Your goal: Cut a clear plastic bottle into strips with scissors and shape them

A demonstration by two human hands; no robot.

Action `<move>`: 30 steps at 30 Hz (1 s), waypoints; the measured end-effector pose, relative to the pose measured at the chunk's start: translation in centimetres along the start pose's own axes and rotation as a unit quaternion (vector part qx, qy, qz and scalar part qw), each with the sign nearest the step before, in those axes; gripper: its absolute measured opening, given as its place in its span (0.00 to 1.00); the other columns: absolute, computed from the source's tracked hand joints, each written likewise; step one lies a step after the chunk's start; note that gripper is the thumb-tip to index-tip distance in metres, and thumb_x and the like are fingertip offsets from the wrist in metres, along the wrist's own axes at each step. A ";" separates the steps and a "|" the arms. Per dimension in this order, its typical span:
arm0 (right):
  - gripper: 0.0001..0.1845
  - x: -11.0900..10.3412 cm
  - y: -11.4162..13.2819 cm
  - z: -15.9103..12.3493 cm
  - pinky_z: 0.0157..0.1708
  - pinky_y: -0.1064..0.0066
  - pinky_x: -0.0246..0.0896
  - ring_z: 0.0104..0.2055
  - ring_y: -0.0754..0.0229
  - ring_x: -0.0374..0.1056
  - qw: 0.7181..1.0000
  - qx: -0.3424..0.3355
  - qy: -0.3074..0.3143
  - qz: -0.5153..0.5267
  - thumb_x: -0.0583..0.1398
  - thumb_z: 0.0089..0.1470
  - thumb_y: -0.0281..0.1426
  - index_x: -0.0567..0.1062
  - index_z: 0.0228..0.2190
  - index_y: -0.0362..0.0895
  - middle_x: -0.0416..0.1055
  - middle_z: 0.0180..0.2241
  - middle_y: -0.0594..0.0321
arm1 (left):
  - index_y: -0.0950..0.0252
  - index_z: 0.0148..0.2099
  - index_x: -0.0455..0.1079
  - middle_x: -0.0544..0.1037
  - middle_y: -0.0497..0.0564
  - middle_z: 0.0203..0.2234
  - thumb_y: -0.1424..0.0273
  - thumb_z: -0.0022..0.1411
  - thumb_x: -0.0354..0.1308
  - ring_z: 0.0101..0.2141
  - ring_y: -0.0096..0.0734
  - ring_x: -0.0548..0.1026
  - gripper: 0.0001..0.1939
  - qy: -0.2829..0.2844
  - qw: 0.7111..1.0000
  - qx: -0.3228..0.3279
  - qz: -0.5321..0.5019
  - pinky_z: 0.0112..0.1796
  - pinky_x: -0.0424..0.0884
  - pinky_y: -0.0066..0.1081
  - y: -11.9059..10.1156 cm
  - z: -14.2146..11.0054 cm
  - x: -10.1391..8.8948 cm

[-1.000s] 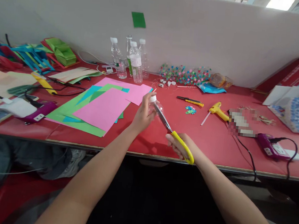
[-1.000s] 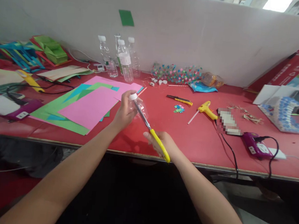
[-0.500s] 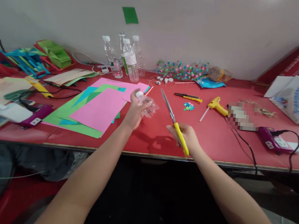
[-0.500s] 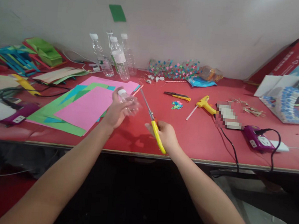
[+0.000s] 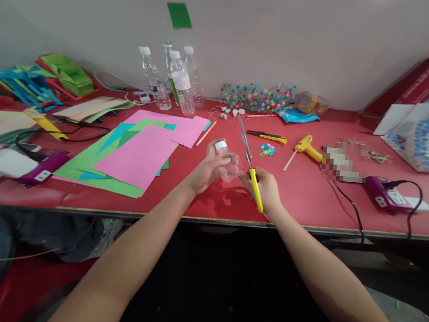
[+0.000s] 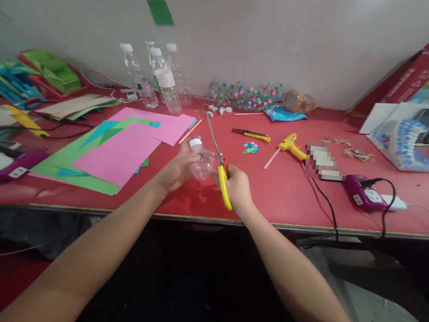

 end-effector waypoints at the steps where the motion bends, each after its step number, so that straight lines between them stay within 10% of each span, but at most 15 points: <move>1: 0.20 0.0 0.0 0.0 0.20 0.73 0.43 0.18 0.65 0.54 1.000 -0.001 -0.001 -0.001 0.60 0.47 0.48 0.62 0.20 0.47 0.56 0.13 0.71 | 0.56 0.57 0.52 0.75 0.49 0.38 0.72 0.52 0.63 0.40 0.35 0.75 0.33 0.002 1.000 0.000 0.004 0.39 0.74 0.36 0.0 0.0 0.1; 30: 0.18 0.2 1.5 -0.8 0.22 0.73 0.40 0.21 0.66 0.47 0.992 -0.068 0.002 -0.107 0.55 0.49 0.43 0.56 0.19 0.48 0.51 0.16 0.71 | 0.56 0.55 0.52 0.73 0.47 0.36 0.69 0.53 0.66 0.37 0.30 0.74 0.33 -0.010 0.987 0.081 0.140 0.38 0.72 0.32 0.5 0.6 -0.4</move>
Point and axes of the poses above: each hand's wrist, its own z-axis towards the middle knuckle, its own x-axis out of the palm, y = z × x, the point moved 8 cm from there along z, towards the middle knuckle
